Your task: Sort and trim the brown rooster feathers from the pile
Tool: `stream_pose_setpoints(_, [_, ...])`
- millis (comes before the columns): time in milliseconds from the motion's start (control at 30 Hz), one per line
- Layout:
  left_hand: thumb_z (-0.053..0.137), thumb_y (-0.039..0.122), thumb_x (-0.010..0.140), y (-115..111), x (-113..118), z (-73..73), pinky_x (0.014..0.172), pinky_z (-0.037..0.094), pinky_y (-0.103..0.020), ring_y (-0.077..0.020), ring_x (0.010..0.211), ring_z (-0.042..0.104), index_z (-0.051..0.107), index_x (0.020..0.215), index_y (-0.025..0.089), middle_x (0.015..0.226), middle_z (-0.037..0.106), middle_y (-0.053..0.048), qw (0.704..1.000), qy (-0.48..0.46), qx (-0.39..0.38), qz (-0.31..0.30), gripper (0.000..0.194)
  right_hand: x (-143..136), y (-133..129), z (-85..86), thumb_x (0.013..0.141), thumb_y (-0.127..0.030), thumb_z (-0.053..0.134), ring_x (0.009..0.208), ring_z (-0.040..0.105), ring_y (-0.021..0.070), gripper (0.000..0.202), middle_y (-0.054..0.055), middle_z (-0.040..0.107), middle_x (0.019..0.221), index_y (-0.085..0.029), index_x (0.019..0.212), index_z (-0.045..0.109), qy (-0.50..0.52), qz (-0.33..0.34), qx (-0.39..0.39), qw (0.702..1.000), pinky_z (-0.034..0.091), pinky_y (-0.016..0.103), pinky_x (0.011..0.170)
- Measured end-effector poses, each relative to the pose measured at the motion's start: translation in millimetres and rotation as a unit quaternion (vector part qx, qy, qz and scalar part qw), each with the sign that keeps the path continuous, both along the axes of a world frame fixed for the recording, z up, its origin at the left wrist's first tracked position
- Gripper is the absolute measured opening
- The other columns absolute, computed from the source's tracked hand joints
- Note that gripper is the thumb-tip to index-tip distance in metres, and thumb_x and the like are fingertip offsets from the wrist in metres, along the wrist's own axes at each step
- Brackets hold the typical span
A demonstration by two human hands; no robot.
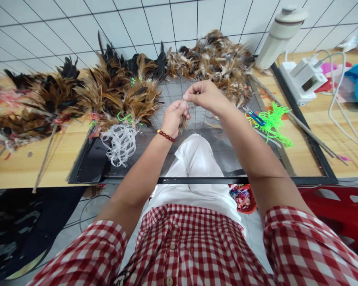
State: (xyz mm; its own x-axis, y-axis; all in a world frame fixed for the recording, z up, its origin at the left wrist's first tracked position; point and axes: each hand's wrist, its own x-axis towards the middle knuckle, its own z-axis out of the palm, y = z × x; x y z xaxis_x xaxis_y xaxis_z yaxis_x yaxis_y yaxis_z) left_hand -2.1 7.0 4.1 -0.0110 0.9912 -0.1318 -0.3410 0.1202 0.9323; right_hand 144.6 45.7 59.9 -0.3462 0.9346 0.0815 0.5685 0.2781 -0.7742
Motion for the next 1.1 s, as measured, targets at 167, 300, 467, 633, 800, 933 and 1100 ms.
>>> stream_pose_setpoints(167, [0.070, 0.038, 0.096, 6, -5, -2.8, 0.059, 0.045, -0.018, -0.0051, 0.053, 0.050, 0.059, 0.076, 0.021, 0.059, 0.049, 0.007, 0.997, -0.033, -0.028, 0.062, 0.028, 20, -8, 22.7, 0.077, -0.022, 0.081, 0.080, 0.067, 0.0229, 0.009, 0.010, 0.075, 0.078, -0.014, 0.080, 0.078, -0.416, 0.084, -0.057, 0.903, 0.044, 0.034, 0.071])
stream_pose_setpoints(300, [0.069, 0.037, 0.096, 8, -8, -4.7, 0.059, 0.047, -0.017, -0.0044, 0.052, 0.049, 0.060, 0.080, 0.021, 0.059, 0.048, 0.007, 0.995, -0.062, -0.028, 0.070, 0.025, 11, -5, 6.5, 0.074, -0.018, 0.083, 0.086, 0.071, 0.0255, 0.007, 0.009, 0.075, 0.078, -0.013, 0.077, 0.078, -0.493, 0.090, -0.060, 0.864, 0.045, 0.034, 0.073])
stream_pose_setpoints(467, [0.067, 0.032, 0.098, 6, -4, -5.7, 0.069, 0.053, -0.017, -0.0047, 0.060, 0.061, 0.059, 0.080, 0.020, 0.066, 0.060, 0.006, 0.995, -0.077, -0.027, 0.054, 0.023, 14, 11, -6.5, 0.077, -0.014, 0.078, 0.059, 0.052, 0.0084, 0.004, 0.000, 0.065, 0.060, -0.012, 0.074, 0.078, -0.208, 0.147, -0.100, 0.962, 0.037, 0.026, 0.062])
stream_pose_setpoints(633, [0.065, 0.028, 0.098, 3, -1, -4.8, 0.077, 0.056, -0.023, -0.0111, 0.078, 0.073, 0.063, 0.084, 0.019, 0.078, 0.073, 0.001, 0.997, -0.063, -0.027, 0.037, 0.017, 8, 16, -16.4, 0.072, -0.034, 0.091, 0.053, 0.045, 0.0063, 0.025, -0.002, 0.063, 0.061, -0.017, 0.073, 0.072, 0.198, 0.056, -0.079, 0.975, 0.033, 0.024, 0.051])
stream_pose_setpoints(800, [0.072, 0.040, 0.095, 0, 1, -1.5, 0.072, 0.055, -0.023, -0.0130, 0.075, 0.073, 0.067, 0.087, 0.020, 0.070, 0.068, 0.001, 0.997, -0.041, -0.046, 0.040, 0.022, -5, 14, -29.5, 0.074, -0.035, 0.092, 0.055, 0.050, 0.0085, 0.029, -0.002, 0.060, 0.059, -0.018, 0.073, 0.069, 0.219, 0.023, -0.054, 0.974, 0.036, 0.024, 0.050])
stream_pose_setpoints(933, [0.070, 0.034, 0.096, -1, 3, 1.8, 0.064, 0.048, -0.018, -0.0053, 0.056, 0.057, 0.063, 0.076, 0.019, 0.059, 0.054, 0.006, 0.998, -0.010, -0.035, 0.049, 0.027, -6, 13, -28.5, 0.070, -0.032, 0.095, 0.061, 0.053, 0.0106, 0.029, -0.002, 0.062, 0.062, -0.019, 0.070, 0.070, 0.191, 0.013, -0.010, 0.981, 0.042, 0.026, 0.055])
stream_pose_setpoints(1100, [0.070, 0.027, 0.097, -2, 3, 4.7, 0.057, 0.041, -0.016, -0.0036, 0.050, 0.046, 0.056, 0.067, 0.018, 0.054, 0.045, 0.008, 0.999, -0.011, -0.013, 0.038, 0.034, 3, 13, -19.6, 0.062, -0.025, 0.099, 0.058, 0.048, 0.0068, 0.031, -0.004, 0.059, 0.063, -0.018, 0.080, 0.075, 0.204, 0.049, -0.072, 0.975, 0.036, 0.023, 0.050])
